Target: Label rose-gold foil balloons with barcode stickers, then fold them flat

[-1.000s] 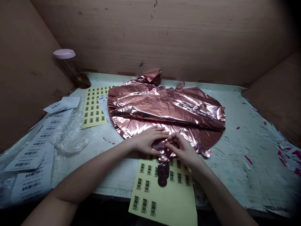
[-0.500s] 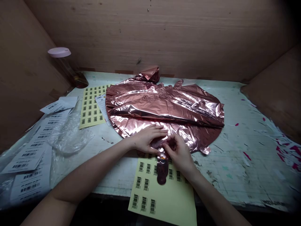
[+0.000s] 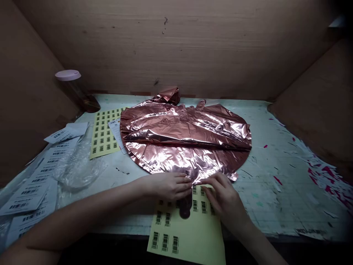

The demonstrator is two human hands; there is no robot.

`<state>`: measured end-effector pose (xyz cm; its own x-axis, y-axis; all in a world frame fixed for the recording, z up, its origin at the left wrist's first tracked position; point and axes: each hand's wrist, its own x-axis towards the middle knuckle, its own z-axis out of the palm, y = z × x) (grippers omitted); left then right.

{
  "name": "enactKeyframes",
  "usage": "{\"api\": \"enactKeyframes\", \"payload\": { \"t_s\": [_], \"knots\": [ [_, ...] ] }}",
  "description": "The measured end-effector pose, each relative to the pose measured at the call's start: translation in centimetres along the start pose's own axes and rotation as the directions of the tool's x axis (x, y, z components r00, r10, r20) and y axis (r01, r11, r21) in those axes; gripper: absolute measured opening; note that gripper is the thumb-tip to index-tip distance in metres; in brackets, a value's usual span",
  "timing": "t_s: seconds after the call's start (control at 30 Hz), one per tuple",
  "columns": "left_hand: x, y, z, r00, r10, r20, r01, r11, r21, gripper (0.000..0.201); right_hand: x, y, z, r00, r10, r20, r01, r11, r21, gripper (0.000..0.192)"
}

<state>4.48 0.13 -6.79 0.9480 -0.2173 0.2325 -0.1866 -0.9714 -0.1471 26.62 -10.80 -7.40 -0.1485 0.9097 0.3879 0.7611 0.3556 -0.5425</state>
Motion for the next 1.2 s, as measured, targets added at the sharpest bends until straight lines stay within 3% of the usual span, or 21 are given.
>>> {"api": "enactKeyframes", "payload": {
  "t_s": [0.1, 0.17, 0.23, 0.3, 0.33, 0.37, 0.43, 0.47, 0.5, 0.57, 0.7, 0.83, 0.9, 0.97, 1.03, 1.1, 1.13, 1.2],
  "knots": [
    [-0.3, -0.4, 0.2, 0.999, -0.041, 0.018, 0.043, 0.994, -0.104, 0.033, -0.8, -0.4, 0.0, 0.987, -0.144, 0.075, 0.148, 0.988, -0.05, 0.017],
    [-0.7, -0.6, 0.6, 0.995, -0.103, -0.003, 0.099, 0.966, -0.239, 0.03, -0.4, -0.5, 0.4, 0.943, -0.318, 0.101, 0.331, 0.931, -0.152, 0.023],
    [-1.1, -0.4, 1.2, 0.973, -0.228, -0.021, 0.197, 0.882, -0.429, 0.025, 0.6, -0.5, 0.9, 0.859, -0.498, 0.118, 0.511, 0.832, -0.217, 0.027],
    [-1.3, 0.1, 1.7, 0.911, -0.413, -0.003, 0.325, 0.721, -0.611, 0.021, 1.6, -0.5, 1.2, 0.813, -0.573, 0.105, 0.582, 0.796, -0.164, 0.025],
    [-1.4, 0.4, 1.8, 0.861, -0.508, 0.016, 0.382, 0.626, -0.68, 0.02, 2.1, -0.4, 1.3, 0.832, -0.548, 0.087, 0.555, 0.828, -0.08, 0.024],
    [-1.4, 0.6, 1.8, 0.809, -0.586, 0.036, 0.419, 0.534, -0.735, 0.022, 2.5, -0.3, 1.4, 0.881, -0.467, 0.077, 0.464, 0.884, 0.051, 0.022],
    [-1.3, 0.8, 1.4, 0.747, -0.66, 0.082, 0.437, 0.394, -0.808, 0.028, 3.1, 0.1, 1.6, 0.973, -0.194, 0.125, 0.141, 0.928, 0.344, 0.015],
    [-1.2, 0.8, 1.0, 0.745, -0.657, 0.115, 0.426, 0.336, -0.84, 0.034, 3.4, 0.4, 1.7, 0.982, -0.061, 0.177, -0.026, 0.894, 0.448, 0.013],
    [-1.1, 0.6, 0.4, 0.754, -0.638, 0.157, 0.411, 0.273, -0.87, 0.04, 3.6, 0.6, 1.9, 0.972, 0.041, 0.23, -0.157, 0.845, 0.512, 0.014],
    [-0.9, -0.1, -0.7, 0.753, -0.614, 0.239, 0.415, 0.16, -0.896, 0.042, 4.2, 1.0, 2.4, 0.943, 0.144, 0.3, -0.297, 0.773, 0.561, 0.019],
    [-0.3, -1.5, -1.8, 0.673, -0.669, 0.315, 0.479, 0.071, -0.875, 0.031, 5.4, 1.2, 3.3, 0.892, 0.212, 0.399, -0.427, 0.683, 0.593, 0.029],
    [0.5, -1.6, -1.0, 0.64, -0.711, 0.29, 0.374, -0.042, -0.927, 0.033, 6.3, 1.5, 2.6, 0.847, 0.193, 0.496, -0.495, 0.626, 0.602, 0.039],
    [0.6, -1.3, -0.7, 0.582, -0.781, 0.228, 0.386, 0.019, -0.922, 0.036, 6.9, 2.1, 1.6, 0.812, 0.137, 0.567, -0.523, 0.601, 0.604, 0.035],
    [0.5, -0.7, -0.7, 0.532, -0.843, 0.082, 0.447, 0.197, -0.872, 0.035, 7.9, 3.0, 0.5, 0.782, 0.088, 0.617, -0.544, 0.579, 0.607, 0.031],
    [0.3, 0.3, -0.8, 0.562, -0.814, -0.145, 0.463, 0.455, -0.76, 0.037, 9.8, 4.1, -0.3, 0.786, 0.087, 0.612, -0.545, 0.566, 0.619, 0.032],
    [0.3, 1.6, -0.8, 0.627, -0.692, -0.357, 0.435, 0.692, -0.577, 0.037, 12.7, 5.0, -0.5, 0.822, 0.132, 0.553, -0.522, 0.564, 0.64, 0.032],
    [0.4, 2.4, -0.7, 0.656, -0.62, -0.43, 0.423, 0.774, -0.472, 0.033, 14.5, 5.4, -0.4, 0.843, 0.166, 0.512, -0.506, 0.568, 0.649, 0.033],
    [0.8, 3.9, -0.3, 0.701, -0.526, -0.482, 0.417, 0.85, -0.32, 0.02, 18.1, 5.9, 0.3, 0.869, 0.238, 0.433, -0.484, 0.587, 0.649, 0.034]
  ]
}}
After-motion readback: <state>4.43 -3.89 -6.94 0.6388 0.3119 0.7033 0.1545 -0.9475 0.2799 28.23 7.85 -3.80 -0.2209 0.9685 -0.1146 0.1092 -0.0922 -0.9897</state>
